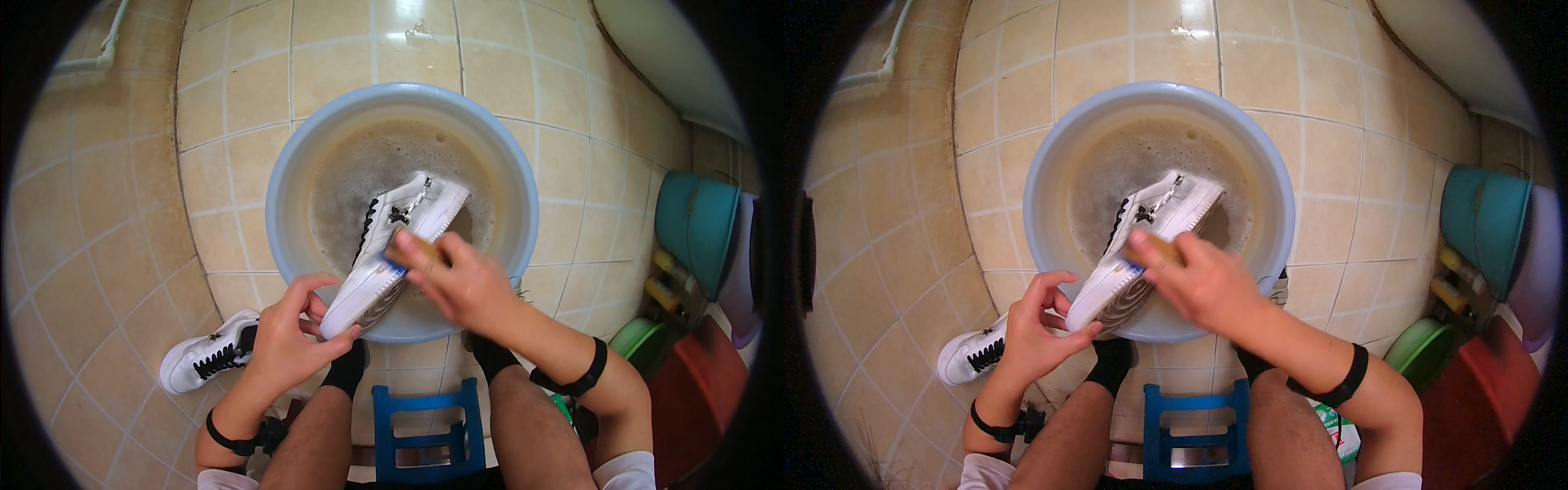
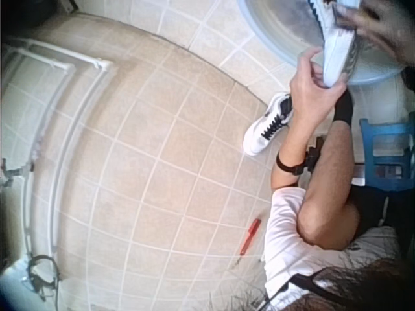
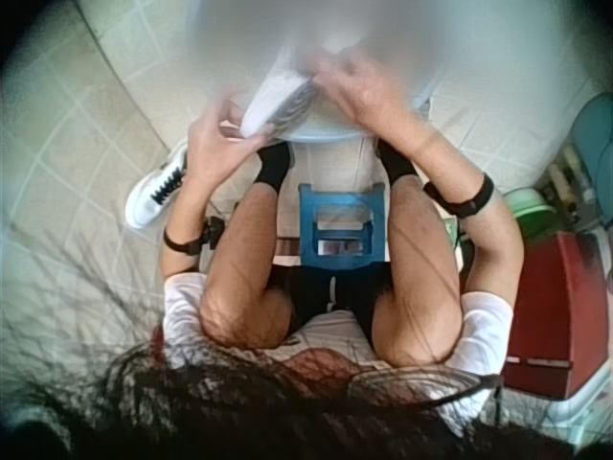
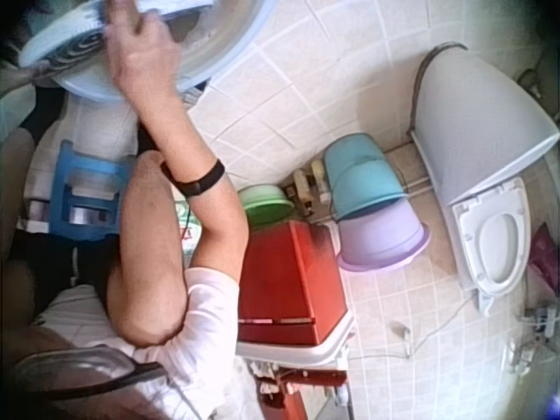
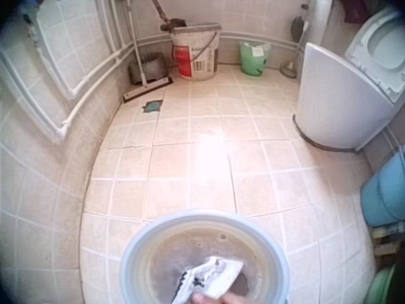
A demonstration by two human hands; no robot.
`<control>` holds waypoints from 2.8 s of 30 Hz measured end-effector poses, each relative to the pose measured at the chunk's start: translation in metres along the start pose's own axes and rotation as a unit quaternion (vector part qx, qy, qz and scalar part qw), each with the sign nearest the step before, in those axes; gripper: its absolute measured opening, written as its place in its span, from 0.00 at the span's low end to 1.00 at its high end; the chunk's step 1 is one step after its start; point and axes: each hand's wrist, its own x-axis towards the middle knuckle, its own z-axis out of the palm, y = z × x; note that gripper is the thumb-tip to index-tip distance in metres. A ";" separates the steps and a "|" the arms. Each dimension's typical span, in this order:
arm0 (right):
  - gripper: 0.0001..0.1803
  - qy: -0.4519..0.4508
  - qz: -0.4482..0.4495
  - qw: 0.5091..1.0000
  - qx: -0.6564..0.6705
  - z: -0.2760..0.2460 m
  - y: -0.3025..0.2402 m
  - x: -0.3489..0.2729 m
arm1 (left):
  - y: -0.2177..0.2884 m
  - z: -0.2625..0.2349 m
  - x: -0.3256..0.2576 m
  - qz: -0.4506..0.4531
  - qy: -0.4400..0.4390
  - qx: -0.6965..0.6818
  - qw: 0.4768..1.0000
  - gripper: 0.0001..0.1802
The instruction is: The person scrubs a white sneaker with a wooden-handled brush inside a blue plastic basin filled with soapy water.
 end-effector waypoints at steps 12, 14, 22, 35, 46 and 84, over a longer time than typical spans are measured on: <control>0.30 -0.030 0.036 0.998 0.031 -0.001 -0.019 -0.002 | -0.012 -0.002 0.002 -0.017 -0.022 0.017 0.999 0.29; 0.30 -0.018 0.015 0.999 0.022 0.006 -0.007 -0.005 | -0.015 -0.003 0.001 -0.027 -0.023 0.008 0.999 0.30; 0.29 0.003 0.103 0.988 -0.113 0.012 0.009 -0.016 | -0.025 -0.006 -0.005 0.002 -0.054 0.033 0.998 0.30; 0.31 -0.023 0.037 0.999 -0.017 0.016 -0.005 -0.013 | -0.026 -0.013 -0.012 -0.065 -0.016 -0.036 0.997 0.29; 0.31 -0.089 0.037 0.995 0.019 0.013 0.005 -0.017 | -0.040 -0.004 -0.010 -0.026 -0.020 -0.011 0.999 0.29; 0.26 -0.082 0.132 0.969 -0.193 0.000 0.029 -0.003 | -0.032 0.013 0.009 0.014 -0.135 0.062 0.989 0.46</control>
